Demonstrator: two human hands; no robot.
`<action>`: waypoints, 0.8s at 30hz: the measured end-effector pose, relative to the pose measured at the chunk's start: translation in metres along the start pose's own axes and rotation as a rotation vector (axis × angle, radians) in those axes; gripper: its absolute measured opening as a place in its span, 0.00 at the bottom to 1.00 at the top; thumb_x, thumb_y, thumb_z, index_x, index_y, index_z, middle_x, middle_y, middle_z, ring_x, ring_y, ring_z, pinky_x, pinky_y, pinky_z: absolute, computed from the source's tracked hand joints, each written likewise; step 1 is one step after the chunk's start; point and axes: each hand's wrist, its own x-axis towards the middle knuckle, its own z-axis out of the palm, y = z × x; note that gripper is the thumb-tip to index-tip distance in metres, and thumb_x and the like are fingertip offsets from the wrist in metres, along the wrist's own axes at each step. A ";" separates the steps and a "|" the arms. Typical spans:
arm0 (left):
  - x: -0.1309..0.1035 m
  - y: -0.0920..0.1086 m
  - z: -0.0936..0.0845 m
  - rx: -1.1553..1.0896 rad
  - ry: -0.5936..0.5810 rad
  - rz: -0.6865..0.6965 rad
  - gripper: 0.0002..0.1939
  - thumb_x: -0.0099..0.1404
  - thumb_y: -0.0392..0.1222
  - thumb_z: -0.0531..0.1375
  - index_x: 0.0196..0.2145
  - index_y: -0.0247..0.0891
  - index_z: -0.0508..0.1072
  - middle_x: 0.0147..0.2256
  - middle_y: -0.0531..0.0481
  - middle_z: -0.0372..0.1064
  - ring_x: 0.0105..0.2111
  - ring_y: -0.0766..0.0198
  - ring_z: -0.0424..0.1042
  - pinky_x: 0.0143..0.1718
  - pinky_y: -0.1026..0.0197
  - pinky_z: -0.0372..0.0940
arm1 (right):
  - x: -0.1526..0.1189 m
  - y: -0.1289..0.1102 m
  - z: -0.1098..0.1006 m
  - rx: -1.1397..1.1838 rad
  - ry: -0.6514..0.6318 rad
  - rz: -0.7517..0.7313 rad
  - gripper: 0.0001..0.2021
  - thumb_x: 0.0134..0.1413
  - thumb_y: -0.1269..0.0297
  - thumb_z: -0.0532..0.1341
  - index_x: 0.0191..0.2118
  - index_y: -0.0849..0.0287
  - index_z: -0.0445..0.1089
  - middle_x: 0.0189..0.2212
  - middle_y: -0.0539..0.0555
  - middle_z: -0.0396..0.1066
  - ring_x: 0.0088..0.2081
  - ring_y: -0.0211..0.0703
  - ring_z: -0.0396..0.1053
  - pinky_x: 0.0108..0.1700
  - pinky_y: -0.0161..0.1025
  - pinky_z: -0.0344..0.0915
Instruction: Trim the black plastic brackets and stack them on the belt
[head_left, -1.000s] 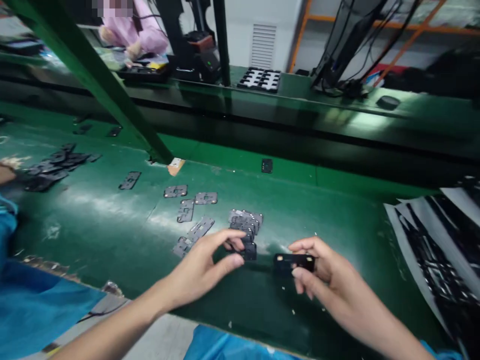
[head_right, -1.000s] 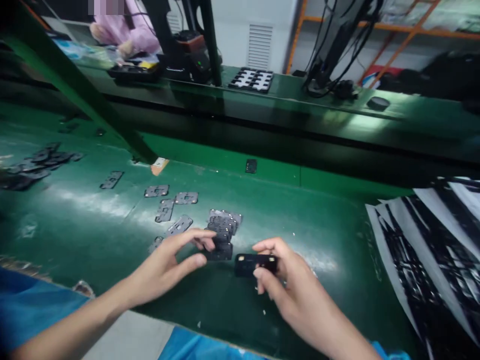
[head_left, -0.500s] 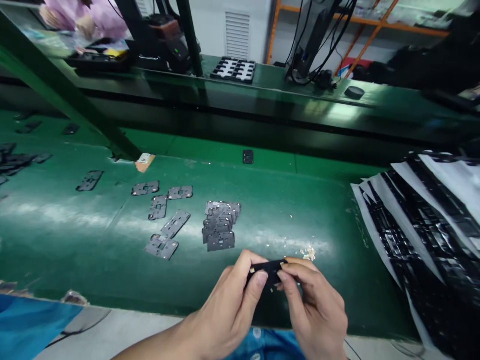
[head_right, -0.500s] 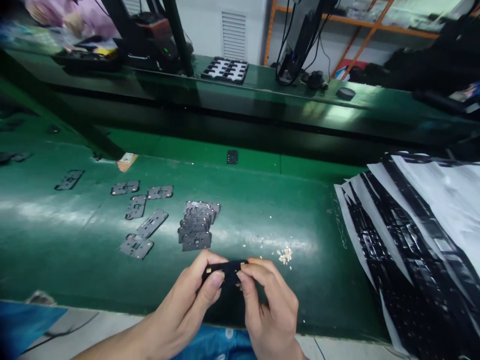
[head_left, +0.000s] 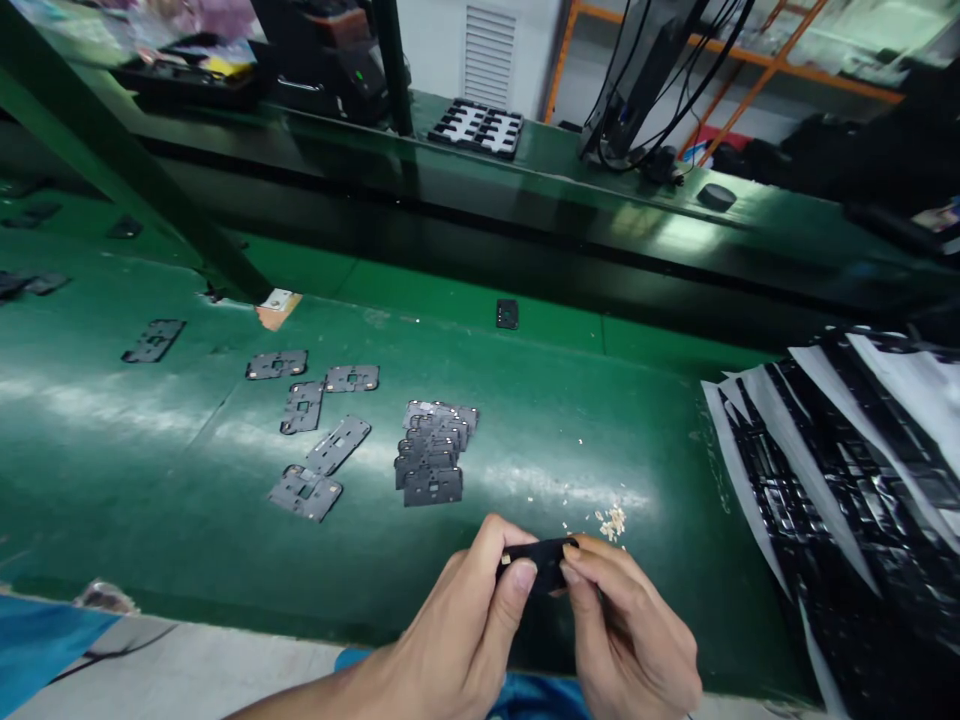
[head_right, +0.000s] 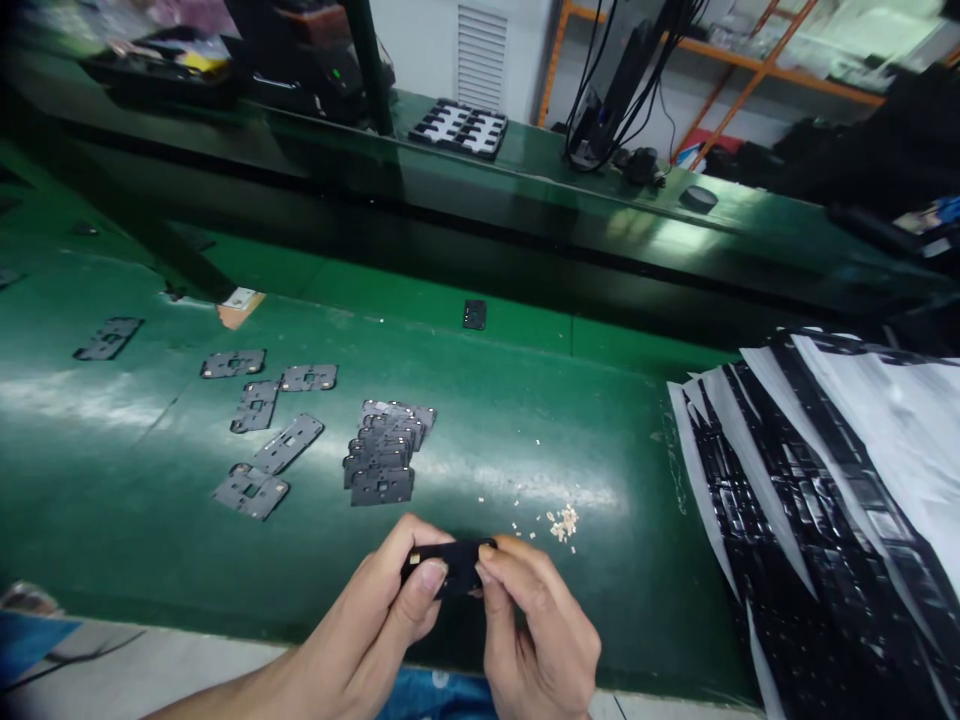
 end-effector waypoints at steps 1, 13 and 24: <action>0.000 0.000 0.001 -0.014 0.007 -0.027 0.14 0.83 0.50 0.46 0.47 0.43 0.67 0.28 0.53 0.63 0.25 0.62 0.63 0.28 0.62 0.61 | 0.000 0.000 0.000 -0.004 -0.006 0.003 0.25 0.58 0.80 0.66 0.53 0.41 0.80 0.43 0.53 0.83 0.37 0.55 0.83 0.35 0.52 0.84; 0.008 0.006 0.002 -0.121 -0.032 -0.023 0.17 0.84 0.53 0.44 0.44 0.40 0.64 0.28 0.55 0.59 0.25 0.66 0.60 0.27 0.63 0.58 | 0.006 0.003 0.003 0.045 0.003 -0.077 0.18 0.58 0.87 0.62 0.46 0.59 0.78 0.40 0.57 0.79 0.36 0.45 0.82 0.30 0.36 0.81; 0.005 -0.001 0.001 -0.097 -0.055 0.007 0.16 0.84 0.50 0.43 0.45 0.38 0.63 0.28 0.55 0.60 0.25 0.67 0.61 0.28 0.64 0.59 | 0.009 0.000 0.006 -0.064 0.098 -0.184 0.17 0.57 0.87 0.66 0.47 0.61 0.81 0.39 0.54 0.81 0.38 0.42 0.82 0.39 0.36 0.80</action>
